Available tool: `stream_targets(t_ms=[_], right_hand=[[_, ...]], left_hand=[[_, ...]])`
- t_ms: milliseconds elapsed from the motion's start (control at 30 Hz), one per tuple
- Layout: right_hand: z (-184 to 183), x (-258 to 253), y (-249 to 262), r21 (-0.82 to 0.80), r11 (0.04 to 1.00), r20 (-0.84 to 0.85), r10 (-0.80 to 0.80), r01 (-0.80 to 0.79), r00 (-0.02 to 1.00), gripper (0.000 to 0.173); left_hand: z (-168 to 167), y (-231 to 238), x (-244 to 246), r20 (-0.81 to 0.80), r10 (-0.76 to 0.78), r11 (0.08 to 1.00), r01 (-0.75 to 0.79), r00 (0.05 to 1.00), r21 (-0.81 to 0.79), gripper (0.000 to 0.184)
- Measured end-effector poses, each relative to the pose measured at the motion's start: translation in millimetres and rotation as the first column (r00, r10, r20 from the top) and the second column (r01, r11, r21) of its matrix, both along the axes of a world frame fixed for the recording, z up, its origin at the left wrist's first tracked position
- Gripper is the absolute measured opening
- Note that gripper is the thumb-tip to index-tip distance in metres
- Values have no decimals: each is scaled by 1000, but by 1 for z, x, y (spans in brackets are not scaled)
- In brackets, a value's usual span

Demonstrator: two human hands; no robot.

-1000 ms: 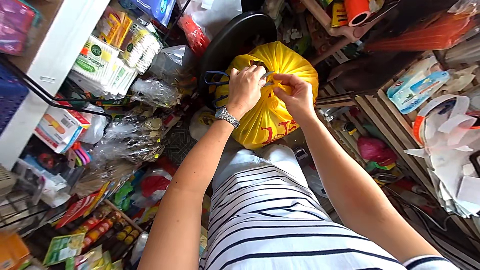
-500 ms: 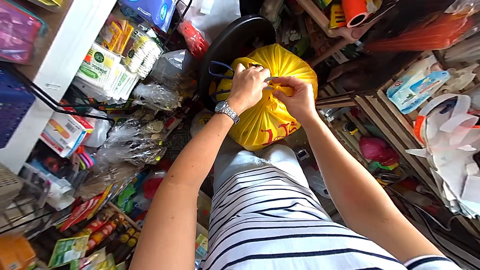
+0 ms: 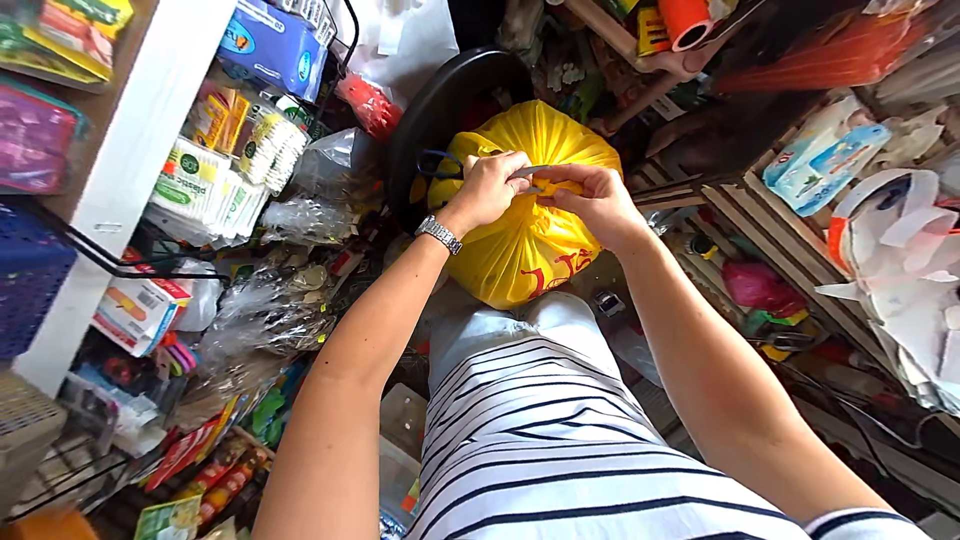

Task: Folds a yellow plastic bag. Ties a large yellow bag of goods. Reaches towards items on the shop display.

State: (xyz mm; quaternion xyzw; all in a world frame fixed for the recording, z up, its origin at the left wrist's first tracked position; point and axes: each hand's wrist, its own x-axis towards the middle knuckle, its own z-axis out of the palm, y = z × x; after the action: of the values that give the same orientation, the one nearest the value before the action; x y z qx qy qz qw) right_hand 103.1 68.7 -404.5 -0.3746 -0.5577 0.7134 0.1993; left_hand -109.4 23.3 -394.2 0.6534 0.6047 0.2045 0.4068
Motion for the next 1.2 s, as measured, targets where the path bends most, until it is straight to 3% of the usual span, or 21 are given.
stream_targets(t_ms=[67, 133, 200, 267, 367, 433, 500, 600, 767, 867, 967, 1067, 1133, 1200], right_hand=[[-2, -1, -1, -84, 996, -66, -17, 12, 998, 41], [-13, 1, -6, -155, 988, -177, -50, 22, 983, 55], [-29, -1, -14, -215, 973, -274, -145, 86, 951, 66], [-40, -10, -28, -258, 944, -292, -277, 203, 916, 55], [-47, -27, -40, -260, 888, -273, -444, 379, 853, 32], [-49, -28, -44, -264, 872, -269, -476, 412, 837, 28], [-50, -26, -44, -260, 873, -282, -477, 412, 833, 24], [-49, -28, -44, -224, 878, -284, -473, 422, 834, 22], [-48, -26, -40, -118, 900, -267, -436, 419, 860, 20], [-45, -26, -36, -4, 912, -227, -400, 410, 888, 17], [-43, -25, -34, 31, 911, -210, -396, 411, 894, 16], [-46, -26, -36, -58, 904, -229, -425, 424, 876, 12], [-48, -27, -38, -196, 892, -236, -447, 408, 863, 20], [-47, -30, -36, -327, 861, -232, -473, 389, 850, 23]], left_hand=[[-9, -3, -3, 242, 118, 983, -79, 963, -165, 11], [-18, -13, 0, 521, 340, 910, -134, 783, -392, 11], [-21, -19, 2, 575, 460, 854, -162, 677, -494, 10], [-22, -21, 2, 491, 413, 885, -212, 767, -414, 11], [-8, -19, 4, 105, 287, 953, -273, 952, -133, 17], [-1, -21, 8, -100, 254, 966, -247, 962, 75, 17], [7, -23, 12, -259, 229, 966, -186, 938, 178, 16], [12, -24, 19, -346, 217, 968, -154, 913, 200, 15], [21, -17, 21, -340, 178, 983, -184, 924, 14, 18], [26, -13, 28, -390, 179, 983, -184, 903, 26, 15], [25, -8, 29, -287, 196, 974, -219, 938, -53, 16], [4, -11, 21, 29, 291, 946, -283, 956, -159, 15], [-8, -17, 18, 330, 406, 896, -300, 852, -327, 12], [-7, -18, 14, 482, 540, 807, -263, 690, -529, 11]])
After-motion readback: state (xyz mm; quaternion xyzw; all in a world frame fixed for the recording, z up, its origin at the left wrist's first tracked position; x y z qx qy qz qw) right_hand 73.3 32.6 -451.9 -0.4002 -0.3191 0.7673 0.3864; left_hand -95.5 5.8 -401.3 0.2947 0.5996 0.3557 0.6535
